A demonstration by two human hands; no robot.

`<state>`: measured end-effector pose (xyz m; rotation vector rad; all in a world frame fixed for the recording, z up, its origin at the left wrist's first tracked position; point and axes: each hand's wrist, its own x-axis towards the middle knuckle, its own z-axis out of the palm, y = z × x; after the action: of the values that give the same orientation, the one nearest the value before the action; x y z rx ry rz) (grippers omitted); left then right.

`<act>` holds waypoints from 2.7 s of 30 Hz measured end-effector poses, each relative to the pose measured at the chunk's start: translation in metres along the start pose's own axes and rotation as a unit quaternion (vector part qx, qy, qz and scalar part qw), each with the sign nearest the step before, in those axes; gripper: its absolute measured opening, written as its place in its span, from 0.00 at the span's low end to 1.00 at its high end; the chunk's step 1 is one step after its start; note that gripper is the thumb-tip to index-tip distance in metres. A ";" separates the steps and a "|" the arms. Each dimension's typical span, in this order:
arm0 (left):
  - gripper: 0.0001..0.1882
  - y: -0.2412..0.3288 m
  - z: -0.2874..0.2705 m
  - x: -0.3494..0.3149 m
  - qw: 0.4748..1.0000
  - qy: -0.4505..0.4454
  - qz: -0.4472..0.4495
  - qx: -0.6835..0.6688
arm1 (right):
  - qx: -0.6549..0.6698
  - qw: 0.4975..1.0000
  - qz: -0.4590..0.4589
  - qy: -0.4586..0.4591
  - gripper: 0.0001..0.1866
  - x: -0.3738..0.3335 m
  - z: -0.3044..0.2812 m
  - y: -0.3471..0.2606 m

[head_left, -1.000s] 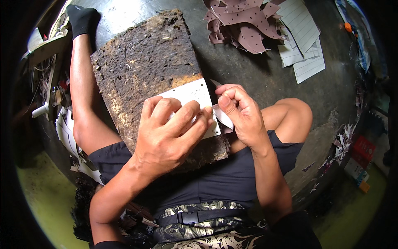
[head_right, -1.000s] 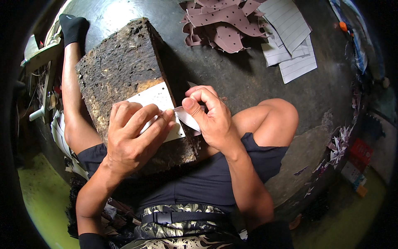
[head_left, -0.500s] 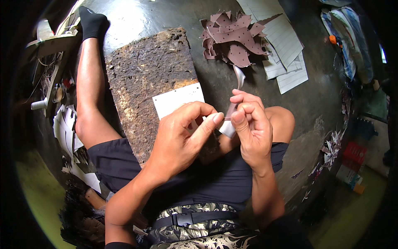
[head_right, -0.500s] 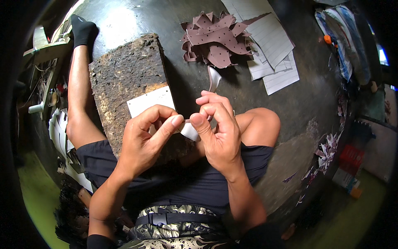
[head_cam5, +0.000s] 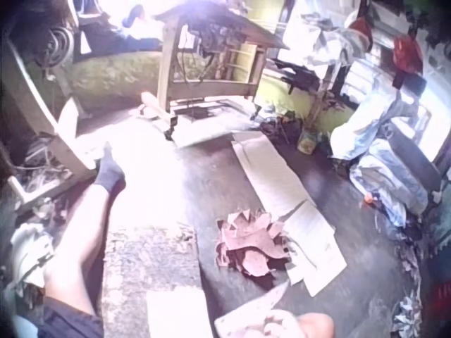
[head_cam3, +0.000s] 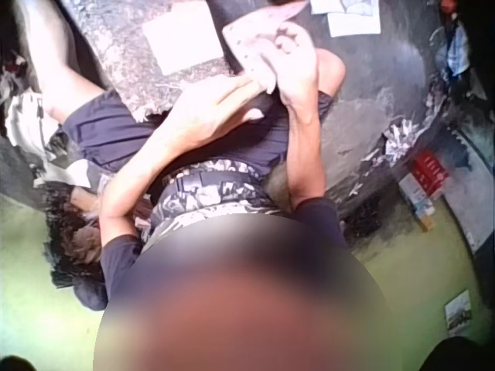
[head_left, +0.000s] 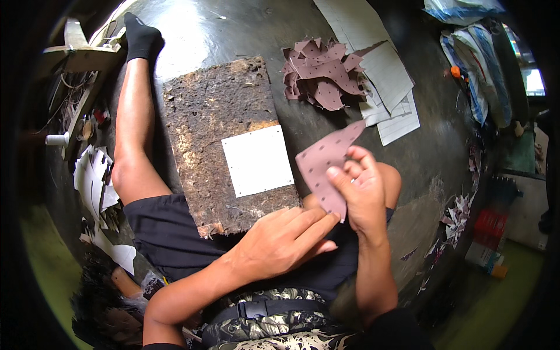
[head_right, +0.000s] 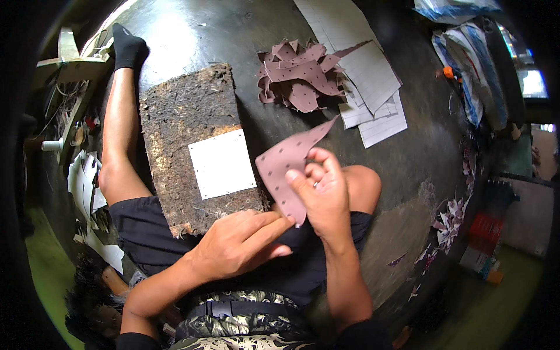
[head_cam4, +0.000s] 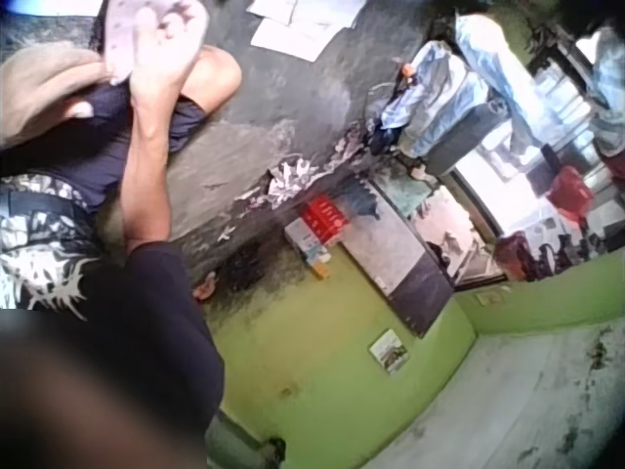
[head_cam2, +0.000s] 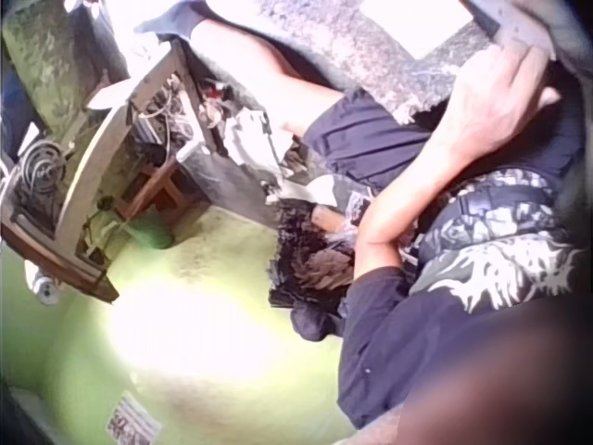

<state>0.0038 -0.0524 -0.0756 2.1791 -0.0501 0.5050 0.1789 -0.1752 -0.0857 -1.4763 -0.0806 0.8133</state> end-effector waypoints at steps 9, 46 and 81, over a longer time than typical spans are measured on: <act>0.12 0.007 -0.074 -0.093 0.976 0.041 -0.194 -0.090 | 0.086 0.966 -0.209 -0.122 0.25 0.192 -0.029 -0.064; 0.14 -0.051 -0.385 -0.237 0.824 0.244 -0.457 0.228 | -0.227 0.950 -0.211 0.047 0.20 0.057 -0.041 0.042; 0.15 -0.059 -0.053 0.025 0.967 0.030 -0.247 0.047 | -0.120 0.983 -0.013 -0.136 0.14 0.037 0.037 0.024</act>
<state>0.0208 0.0285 -0.0824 2.1611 0.5479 0.2873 0.1766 -0.1276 -0.1171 -1.5762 -0.4161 1.0074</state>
